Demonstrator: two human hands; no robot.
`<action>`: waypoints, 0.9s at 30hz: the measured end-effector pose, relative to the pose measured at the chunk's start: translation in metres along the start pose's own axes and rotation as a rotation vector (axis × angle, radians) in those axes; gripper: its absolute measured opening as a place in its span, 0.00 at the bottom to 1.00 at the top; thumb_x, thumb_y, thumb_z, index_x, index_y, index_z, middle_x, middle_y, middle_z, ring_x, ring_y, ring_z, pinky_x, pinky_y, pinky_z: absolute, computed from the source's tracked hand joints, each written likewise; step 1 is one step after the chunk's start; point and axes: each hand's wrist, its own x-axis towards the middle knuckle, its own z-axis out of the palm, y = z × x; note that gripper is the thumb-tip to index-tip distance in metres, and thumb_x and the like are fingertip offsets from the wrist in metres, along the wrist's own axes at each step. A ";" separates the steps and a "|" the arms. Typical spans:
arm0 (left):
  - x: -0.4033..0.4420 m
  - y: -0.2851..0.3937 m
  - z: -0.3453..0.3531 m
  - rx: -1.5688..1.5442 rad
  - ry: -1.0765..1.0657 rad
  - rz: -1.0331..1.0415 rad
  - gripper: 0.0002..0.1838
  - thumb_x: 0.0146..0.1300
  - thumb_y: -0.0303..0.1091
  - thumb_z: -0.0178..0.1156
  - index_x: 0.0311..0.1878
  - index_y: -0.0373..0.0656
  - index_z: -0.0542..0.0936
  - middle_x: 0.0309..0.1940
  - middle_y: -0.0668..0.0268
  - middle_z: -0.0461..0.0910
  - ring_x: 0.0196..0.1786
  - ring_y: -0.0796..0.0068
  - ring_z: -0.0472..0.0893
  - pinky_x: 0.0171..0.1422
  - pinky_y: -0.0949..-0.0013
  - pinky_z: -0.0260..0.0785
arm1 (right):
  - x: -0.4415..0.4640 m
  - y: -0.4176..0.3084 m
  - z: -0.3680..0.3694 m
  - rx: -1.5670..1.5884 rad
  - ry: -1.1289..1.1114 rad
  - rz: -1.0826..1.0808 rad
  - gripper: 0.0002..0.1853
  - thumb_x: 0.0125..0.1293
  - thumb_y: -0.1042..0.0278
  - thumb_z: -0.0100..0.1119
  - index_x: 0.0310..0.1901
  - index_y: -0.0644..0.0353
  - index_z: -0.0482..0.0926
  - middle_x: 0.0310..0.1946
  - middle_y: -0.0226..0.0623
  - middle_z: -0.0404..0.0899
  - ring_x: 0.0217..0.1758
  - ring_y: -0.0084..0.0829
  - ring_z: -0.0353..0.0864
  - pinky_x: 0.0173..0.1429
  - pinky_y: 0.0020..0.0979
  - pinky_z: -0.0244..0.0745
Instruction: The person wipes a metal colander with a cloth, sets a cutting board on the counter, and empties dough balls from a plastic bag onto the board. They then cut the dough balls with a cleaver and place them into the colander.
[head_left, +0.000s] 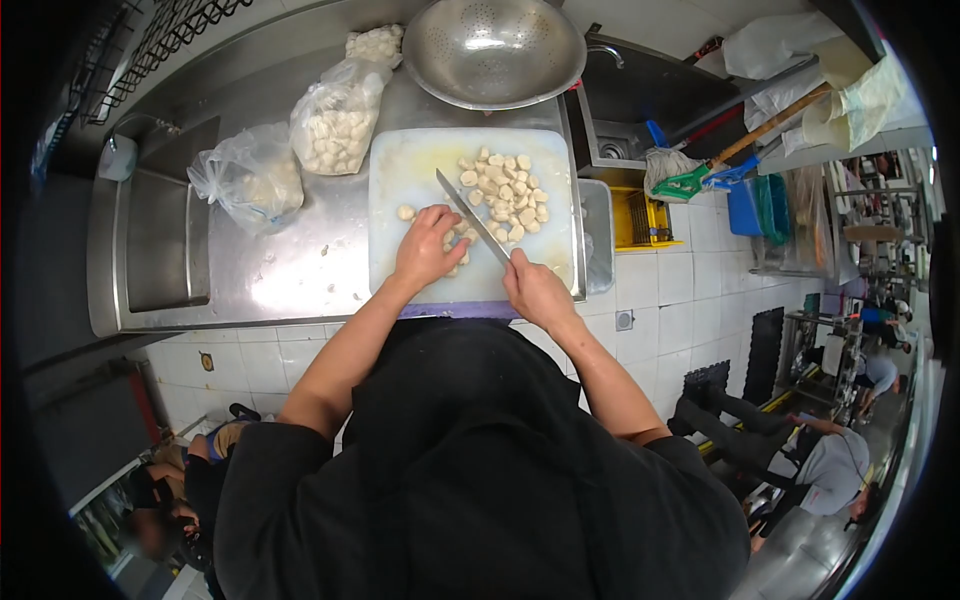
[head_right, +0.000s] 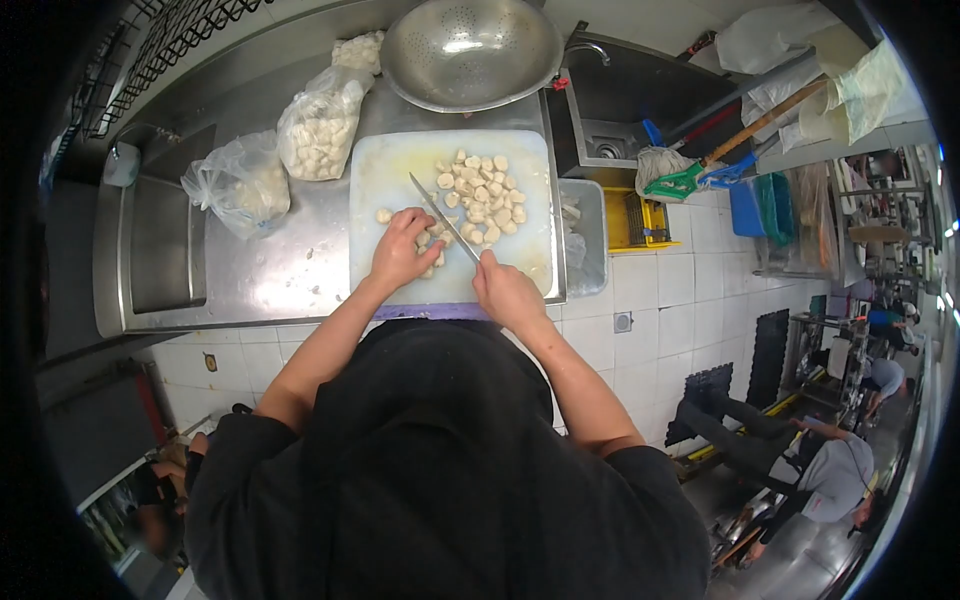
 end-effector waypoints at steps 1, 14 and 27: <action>-0.001 0.000 0.001 0.001 0.001 -0.001 0.20 0.57 0.36 0.75 0.51 0.39 0.83 0.53 0.57 0.79 0.58 0.52 0.77 0.63 0.55 0.74 | -0.001 -0.001 -0.003 0.000 -0.001 -0.001 0.10 0.77 0.63 0.51 0.45 0.63 0.71 0.26 0.61 0.83 0.33 0.65 0.84 0.40 0.62 0.76; -0.004 -0.006 0.002 0.015 0.068 0.033 0.19 0.57 0.36 0.75 0.49 0.36 0.86 0.52 0.55 0.84 0.57 0.52 0.80 0.63 0.56 0.76 | 0.013 0.003 -0.027 -0.088 -0.218 -0.087 0.10 0.75 0.66 0.49 0.47 0.65 0.71 0.28 0.61 0.84 0.36 0.65 0.85 0.42 0.62 0.76; 0.008 -0.012 -0.015 -0.031 0.103 0.039 0.21 0.61 0.38 0.73 0.55 0.40 0.84 0.58 0.54 0.81 0.65 0.51 0.77 0.71 0.54 0.71 | 0.060 -0.006 -0.014 0.060 0.002 -0.108 0.12 0.78 0.62 0.50 0.49 0.65 0.72 0.29 0.64 0.83 0.34 0.67 0.83 0.41 0.64 0.74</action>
